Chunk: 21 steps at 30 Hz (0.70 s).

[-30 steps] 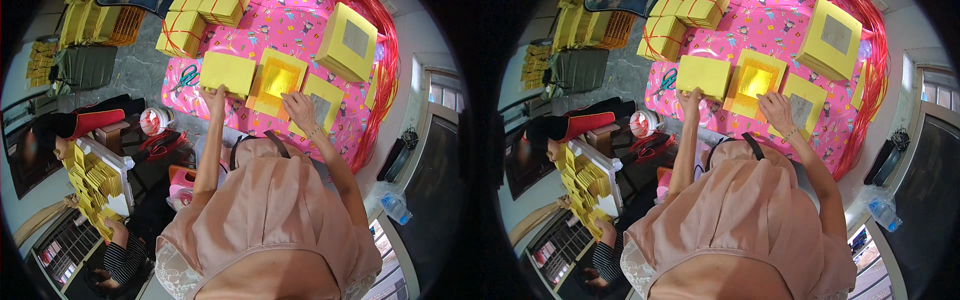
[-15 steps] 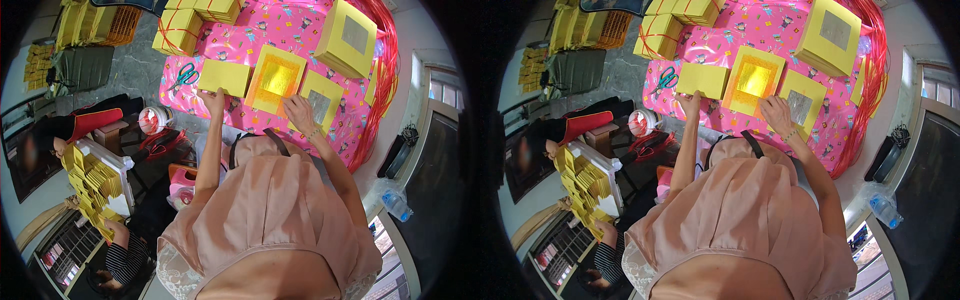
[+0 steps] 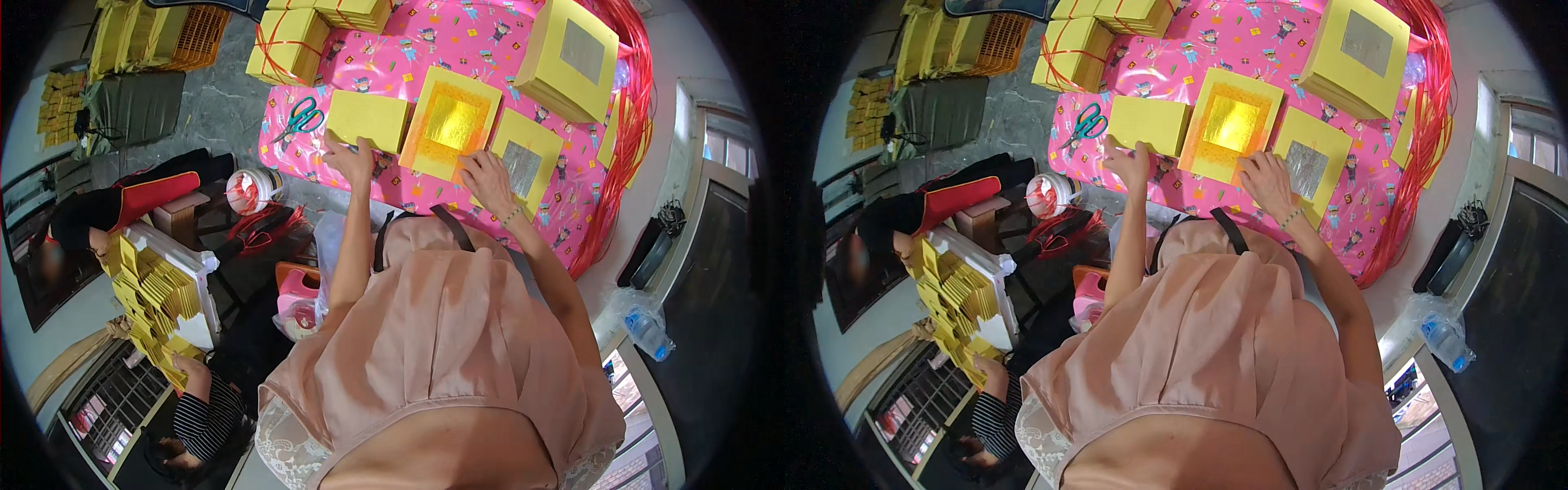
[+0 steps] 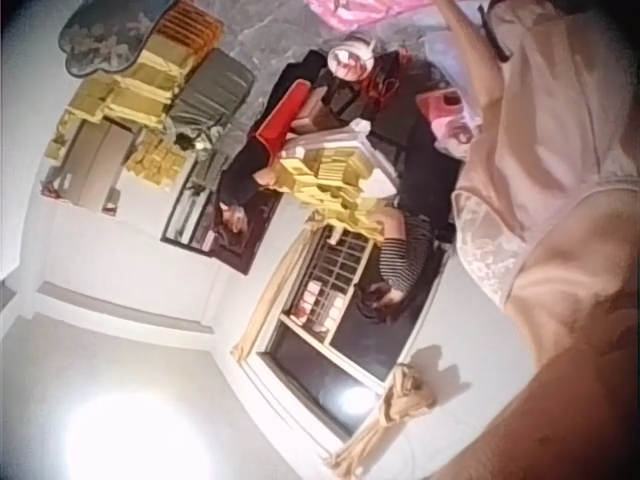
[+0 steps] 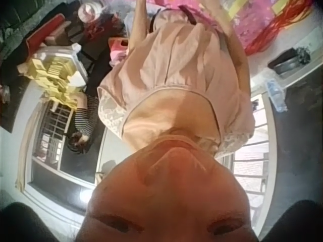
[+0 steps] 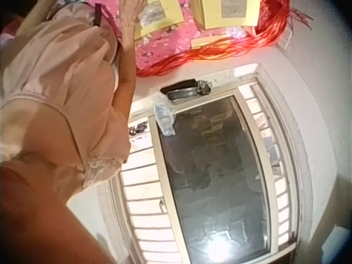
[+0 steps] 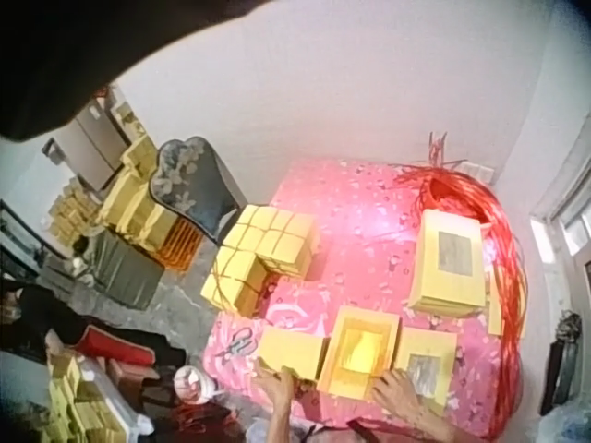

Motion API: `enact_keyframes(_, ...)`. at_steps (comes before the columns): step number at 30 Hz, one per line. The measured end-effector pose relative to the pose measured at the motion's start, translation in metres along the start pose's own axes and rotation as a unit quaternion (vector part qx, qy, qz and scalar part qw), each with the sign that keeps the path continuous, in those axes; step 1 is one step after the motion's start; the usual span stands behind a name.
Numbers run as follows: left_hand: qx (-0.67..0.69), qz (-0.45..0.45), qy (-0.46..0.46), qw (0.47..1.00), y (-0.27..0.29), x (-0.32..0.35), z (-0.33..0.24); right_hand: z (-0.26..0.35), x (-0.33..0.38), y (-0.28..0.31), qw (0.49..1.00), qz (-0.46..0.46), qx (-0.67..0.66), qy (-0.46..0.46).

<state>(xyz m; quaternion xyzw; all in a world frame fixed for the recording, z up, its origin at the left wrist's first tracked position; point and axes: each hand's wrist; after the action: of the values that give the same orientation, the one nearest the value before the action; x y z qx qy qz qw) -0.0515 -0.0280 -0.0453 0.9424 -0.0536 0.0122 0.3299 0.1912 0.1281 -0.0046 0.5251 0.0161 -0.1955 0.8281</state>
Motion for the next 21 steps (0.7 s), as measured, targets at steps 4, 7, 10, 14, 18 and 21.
enact_keyframes(4, -0.177, -0.005, -0.125, 0.976, 0.003, 0.004, -0.010, 0.000, 0.003, 0.002, 1.000, 0.008, -0.003, -0.013)
enact_keyframes(7, -0.161, 0.048, -0.262, 0.950, 0.002, -0.009, 0.007, 0.008, 0.003, 0.008, 0.999, 0.029, -0.026, -0.009)
enact_keyframes(10, -0.196, 0.131, -0.264, 0.935, 0.000, -0.012, 0.015, 0.011, 0.008, 0.005, 0.999, 0.042, -0.021, -0.006)
enact_keyframes(14, -0.221, 0.139, -0.262, 0.929, -0.004, -0.006, 0.015, 0.010, 0.014, -0.001, 0.999, 0.049, -0.005, -0.013)
enact_keyframes(18, -0.230, 0.128, -0.269, 0.926, -0.007, -0.004, 0.015, 0.005, 0.019, -0.005, 0.999, 0.023, -0.026, -0.007)
enact_keyframes(21, -0.230, 0.133, -0.273, 0.925, -0.005, -0.005, 0.014, 0.004, 0.021, -0.005, 0.998, -0.010, -0.057, -0.005)
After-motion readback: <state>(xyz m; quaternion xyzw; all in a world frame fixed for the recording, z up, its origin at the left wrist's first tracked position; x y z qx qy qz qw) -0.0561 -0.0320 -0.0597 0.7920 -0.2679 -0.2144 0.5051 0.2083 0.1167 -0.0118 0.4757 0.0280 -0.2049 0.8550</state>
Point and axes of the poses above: each hand's wrist, its own x-axis away from the middle knuckle, its own y-axis out of the back of the hand, z = x × y, and after that the axes turned 8 degrees about y, right-handed
